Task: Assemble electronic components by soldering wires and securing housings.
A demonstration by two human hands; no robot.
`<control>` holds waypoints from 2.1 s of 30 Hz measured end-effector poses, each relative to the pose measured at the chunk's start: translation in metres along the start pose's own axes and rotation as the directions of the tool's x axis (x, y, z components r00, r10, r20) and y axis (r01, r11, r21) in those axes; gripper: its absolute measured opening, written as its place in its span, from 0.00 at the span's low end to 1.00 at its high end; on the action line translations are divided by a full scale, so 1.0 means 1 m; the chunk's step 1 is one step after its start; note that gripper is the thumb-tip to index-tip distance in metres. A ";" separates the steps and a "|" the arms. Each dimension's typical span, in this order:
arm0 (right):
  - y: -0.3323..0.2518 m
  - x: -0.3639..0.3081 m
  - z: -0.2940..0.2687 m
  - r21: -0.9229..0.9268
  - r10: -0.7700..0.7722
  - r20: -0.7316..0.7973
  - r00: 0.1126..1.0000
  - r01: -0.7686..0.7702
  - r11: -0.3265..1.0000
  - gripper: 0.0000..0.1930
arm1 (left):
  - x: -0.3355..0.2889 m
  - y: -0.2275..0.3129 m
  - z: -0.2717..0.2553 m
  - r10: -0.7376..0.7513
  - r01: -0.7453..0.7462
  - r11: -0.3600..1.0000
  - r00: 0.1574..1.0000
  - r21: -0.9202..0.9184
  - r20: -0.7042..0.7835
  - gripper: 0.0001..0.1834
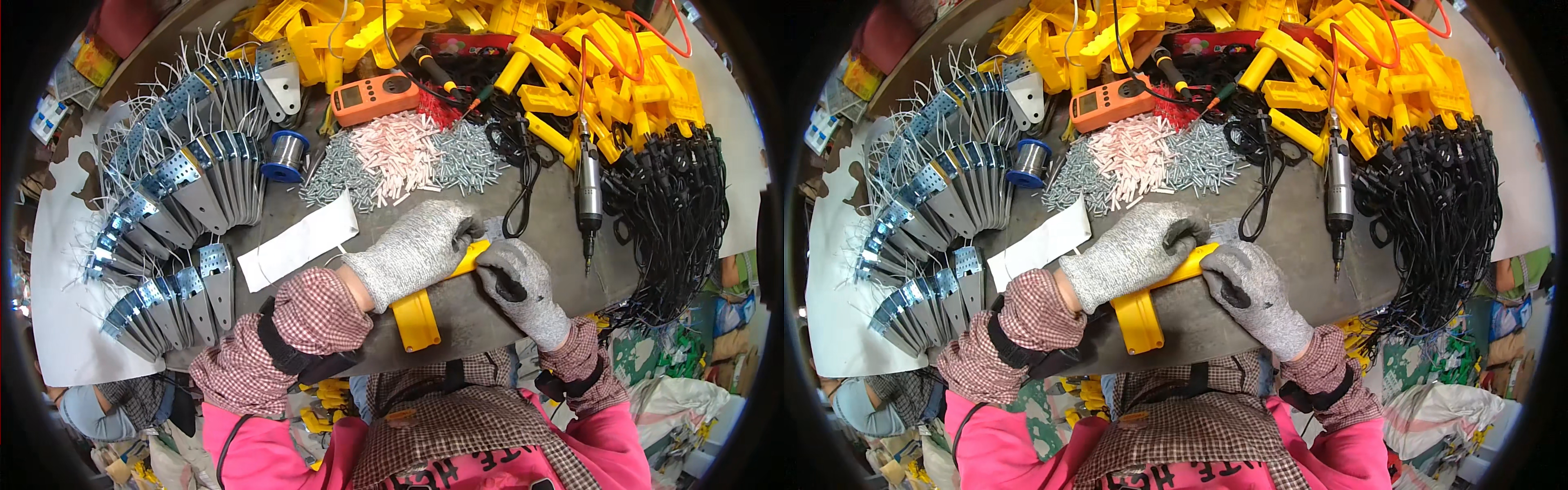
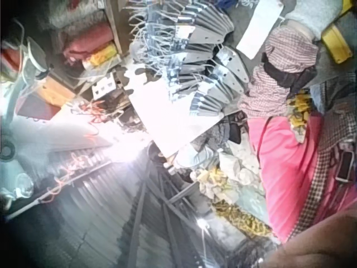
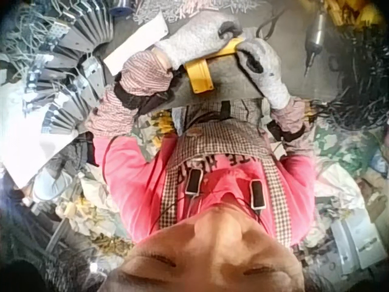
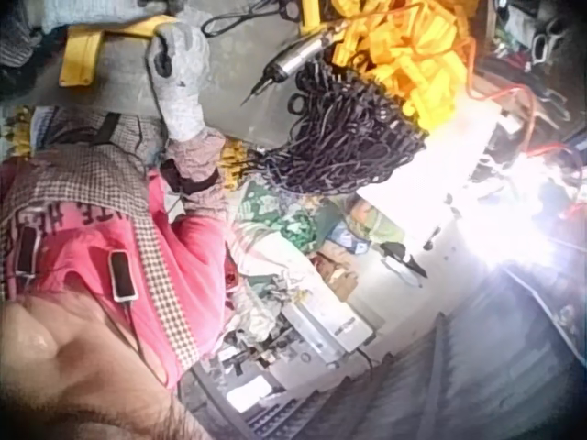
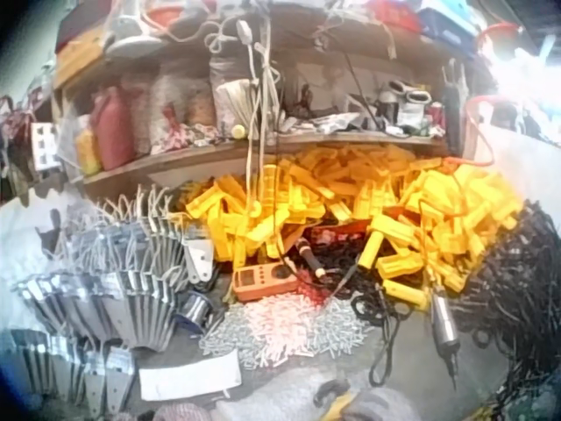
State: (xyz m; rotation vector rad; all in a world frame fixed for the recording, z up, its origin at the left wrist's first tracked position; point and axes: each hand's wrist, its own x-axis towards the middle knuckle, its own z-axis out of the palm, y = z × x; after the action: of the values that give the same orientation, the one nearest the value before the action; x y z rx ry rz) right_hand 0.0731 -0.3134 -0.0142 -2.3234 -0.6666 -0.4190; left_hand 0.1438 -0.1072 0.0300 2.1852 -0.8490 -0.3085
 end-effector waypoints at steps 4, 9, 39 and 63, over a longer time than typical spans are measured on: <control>0.002 0.001 0.000 0.022 -0.063 0.001 0.998 0.063 0.998 0.15 | 0.000 -0.005 0.005 0.047 -0.050 0.995 0.998 0.083 0.035 0.12; 0.007 0.001 -0.002 0.076 -0.122 0.043 0.992 0.118 0.990 0.16 | -0.010 0.007 0.006 0.161 -0.165 0.975 0.986 0.145 0.040 0.14; 0.006 0.010 0.002 0.088 -0.154 0.049 0.987 0.149 0.985 0.17 | -0.050 -0.051 -0.036 -0.159 0.206 0.676 0.978 0.707 -0.133 0.20; 0.054 0.029 -0.086 -0.356 0.219 -0.381 0.898 -0.361 0.862 0.19 | -0.096 -0.025 -0.044 0.098 -0.090 0.987 0.994 0.131 -0.054 0.17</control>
State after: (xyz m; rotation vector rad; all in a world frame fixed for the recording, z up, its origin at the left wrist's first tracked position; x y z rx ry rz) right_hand 0.1177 -0.3969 0.0331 -2.6097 -0.0468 -0.8511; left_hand 0.1042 -0.0066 0.0374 2.2522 -0.9582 -0.1441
